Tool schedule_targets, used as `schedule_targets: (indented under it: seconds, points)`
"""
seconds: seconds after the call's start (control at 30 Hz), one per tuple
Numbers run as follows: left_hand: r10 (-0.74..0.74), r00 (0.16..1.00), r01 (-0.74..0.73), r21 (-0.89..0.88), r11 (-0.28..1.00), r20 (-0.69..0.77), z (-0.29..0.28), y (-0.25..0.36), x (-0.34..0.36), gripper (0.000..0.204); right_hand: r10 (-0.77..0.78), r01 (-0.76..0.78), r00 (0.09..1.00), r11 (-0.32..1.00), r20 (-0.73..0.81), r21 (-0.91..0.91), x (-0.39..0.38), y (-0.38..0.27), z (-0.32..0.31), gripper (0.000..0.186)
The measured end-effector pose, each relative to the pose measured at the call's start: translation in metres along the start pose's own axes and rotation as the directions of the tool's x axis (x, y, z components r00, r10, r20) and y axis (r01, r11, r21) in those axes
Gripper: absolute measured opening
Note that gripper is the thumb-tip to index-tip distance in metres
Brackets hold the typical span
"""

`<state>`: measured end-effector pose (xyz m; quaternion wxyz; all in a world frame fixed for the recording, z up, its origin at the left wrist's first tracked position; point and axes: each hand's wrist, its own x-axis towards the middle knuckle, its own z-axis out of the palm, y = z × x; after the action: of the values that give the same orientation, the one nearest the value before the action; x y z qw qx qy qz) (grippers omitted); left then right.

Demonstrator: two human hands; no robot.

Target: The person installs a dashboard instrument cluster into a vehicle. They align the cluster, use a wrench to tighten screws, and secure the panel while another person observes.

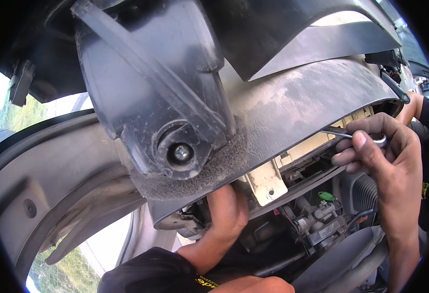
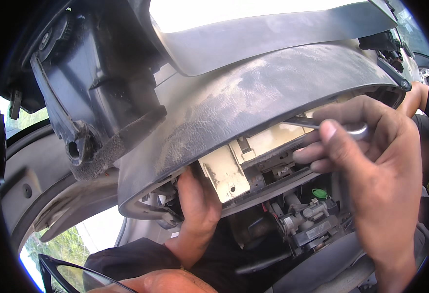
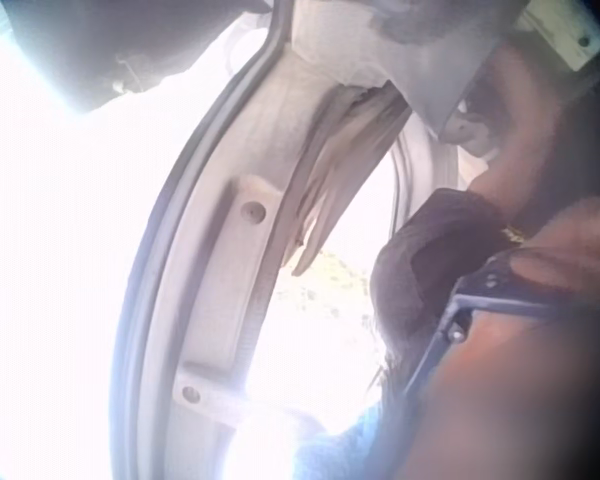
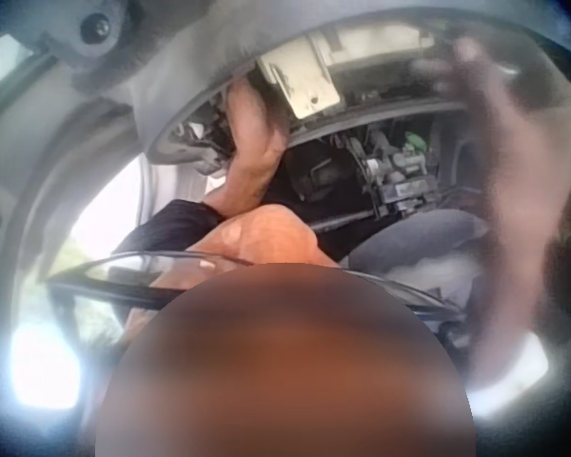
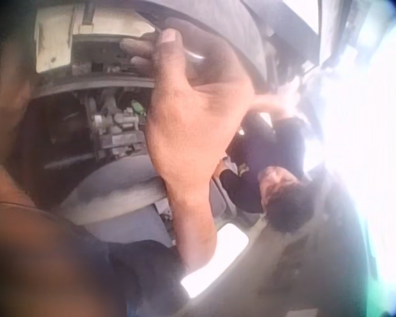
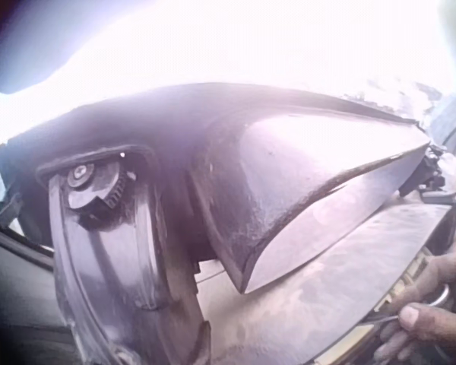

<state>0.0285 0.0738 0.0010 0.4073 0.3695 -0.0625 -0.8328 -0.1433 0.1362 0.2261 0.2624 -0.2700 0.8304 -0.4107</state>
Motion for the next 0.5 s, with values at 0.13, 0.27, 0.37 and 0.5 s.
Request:
schedule_targets:
  seconds: [0.13, 0.27, 0.37, 0.5]
  points:
    - [0.001, 1.000, -0.001, 0.026, 1.000, 0.020, -0.002, 0.000, 0.001, 0.048, -0.055, 0.055, 0.998, 0.998, -0.007, 0.014, -0.009, -0.008, 0.016, 0.020]
    - [0.059, 0.998, -0.062, 0.078, 0.995, 0.035, -0.007, -0.002, 0.000, 0.049, -0.122, 0.125, 0.992, 0.990, 0.040, -0.071, -0.018, -0.015, 0.023, 0.013]
    - [0.038, 0.999, -0.038, 0.035, 0.999, -0.002, -0.006, -0.003, 0.002, 0.050, -0.218, 0.230, 0.972, 0.960, 0.090, -0.160, -0.020, -0.016, 0.030, 0.012]
    - [0.100, 0.993, -0.103, 0.056, 0.993, 0.054, -0.007, -0.006, -0.002, 0.051, -0.404, 0.443, 0.896, 0.828, 0.184, -0.343, -0.023, -0.033, 0.042, 0.017]
